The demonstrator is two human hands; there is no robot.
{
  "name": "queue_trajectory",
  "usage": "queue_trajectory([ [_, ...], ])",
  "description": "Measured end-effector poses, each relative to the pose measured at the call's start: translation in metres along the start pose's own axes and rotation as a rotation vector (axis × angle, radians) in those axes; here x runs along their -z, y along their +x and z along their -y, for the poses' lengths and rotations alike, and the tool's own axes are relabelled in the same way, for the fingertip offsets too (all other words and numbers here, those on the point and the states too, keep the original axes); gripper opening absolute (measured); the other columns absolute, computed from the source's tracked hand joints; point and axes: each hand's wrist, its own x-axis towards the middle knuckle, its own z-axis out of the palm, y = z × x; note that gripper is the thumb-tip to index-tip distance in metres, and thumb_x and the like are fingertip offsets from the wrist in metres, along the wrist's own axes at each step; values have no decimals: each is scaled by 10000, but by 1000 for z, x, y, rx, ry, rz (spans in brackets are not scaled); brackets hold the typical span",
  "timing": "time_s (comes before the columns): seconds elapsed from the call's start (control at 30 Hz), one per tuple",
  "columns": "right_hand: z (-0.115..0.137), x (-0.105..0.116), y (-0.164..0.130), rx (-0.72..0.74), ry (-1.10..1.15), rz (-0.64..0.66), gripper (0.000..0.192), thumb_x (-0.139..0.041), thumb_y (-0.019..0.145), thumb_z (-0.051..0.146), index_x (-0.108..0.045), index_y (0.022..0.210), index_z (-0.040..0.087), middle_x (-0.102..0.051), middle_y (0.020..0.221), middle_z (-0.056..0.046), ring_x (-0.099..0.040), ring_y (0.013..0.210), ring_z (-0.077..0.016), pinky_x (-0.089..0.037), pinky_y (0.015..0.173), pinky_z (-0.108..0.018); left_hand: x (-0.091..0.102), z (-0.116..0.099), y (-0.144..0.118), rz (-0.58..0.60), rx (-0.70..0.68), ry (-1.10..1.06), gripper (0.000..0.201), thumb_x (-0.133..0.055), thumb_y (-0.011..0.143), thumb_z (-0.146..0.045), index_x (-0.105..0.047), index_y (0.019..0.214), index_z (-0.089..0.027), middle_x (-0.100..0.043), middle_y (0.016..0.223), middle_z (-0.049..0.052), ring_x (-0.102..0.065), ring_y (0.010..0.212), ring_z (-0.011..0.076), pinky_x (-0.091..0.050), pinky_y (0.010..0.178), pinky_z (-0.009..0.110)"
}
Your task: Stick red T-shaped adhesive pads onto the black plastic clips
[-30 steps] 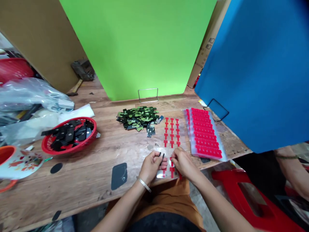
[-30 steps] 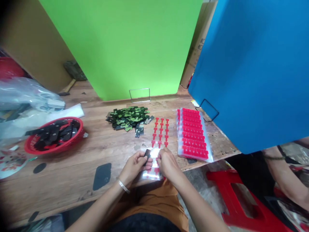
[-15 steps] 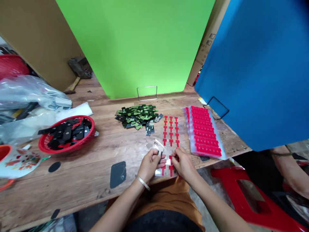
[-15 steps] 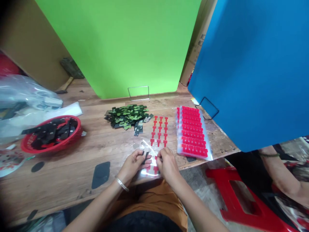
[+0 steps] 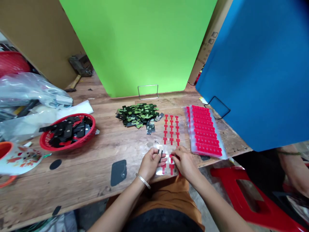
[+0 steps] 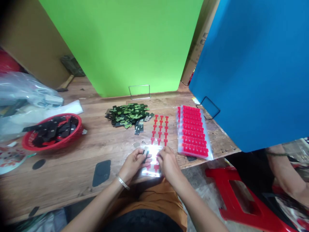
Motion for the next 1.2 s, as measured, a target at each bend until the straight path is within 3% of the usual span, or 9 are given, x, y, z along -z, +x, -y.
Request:
queue_trajectory([
  [0.27, 4, -5, 4, -46, -75, 16, 108, -485, 741, 99, -529, 688, 182, -529, 751, -40, -498, 758, -176, -386, 700, -281, 2, 4, 3, 4, -4, -37, 156, -591, 757, -199, -444, 775, -149, -678, 788, 82, -667, 653, 150, -535, 610, 254],
  [0.5, 2, 6, 0, -125, 253, 13, 69, -473, 769, 177, -519, 721, 192, -538, 697, -3, -513, 675, -153, -396, 635, -260, 2, 5, 3, -5, -1, -35, 131, -577, 766, -181, -452, 778, -144, -674, 782, 84, -667, 649, 153, -537, 606, 256],
  [0.73, 9, 11, 2, -317, 642, -128, 169, -563, 738, 337, -512, 783, 182, -569, 659, -2, -516, 577, -134, -412, 531, -235, 2, -2, -2, 11, 24, -82, 117, -605, 741, -138, -520, 820, -122, -671, 828, 100, -664, 673, 151, -539, 630, 251],
  [0.97, 44, -5, 5, -273, 815, -74, 176, -630, 668, 249, -490, 757, 191, -558, 661, 27, -526, 560, -102, -431, 502, -199, 0, -15, -23, 72, 63, -215, 316, -619, 689, -48, -524, 977, -136, -668, 771, 50, -669, 698, 159, -538, 711, 273],
  [1.2, 49, -17, 4, -215, 755, -90, 154, -594, 728, 258, -482, 806, 188, -564, 732, 6, -544, 555, -96, -446, 482, -193, 1, -22, -28, 129, 48, -238, 354, -633, 675, -85, -527, 1012, -113, -679, 891, 98, -669, 748, 188, -535, 746, 317],
])
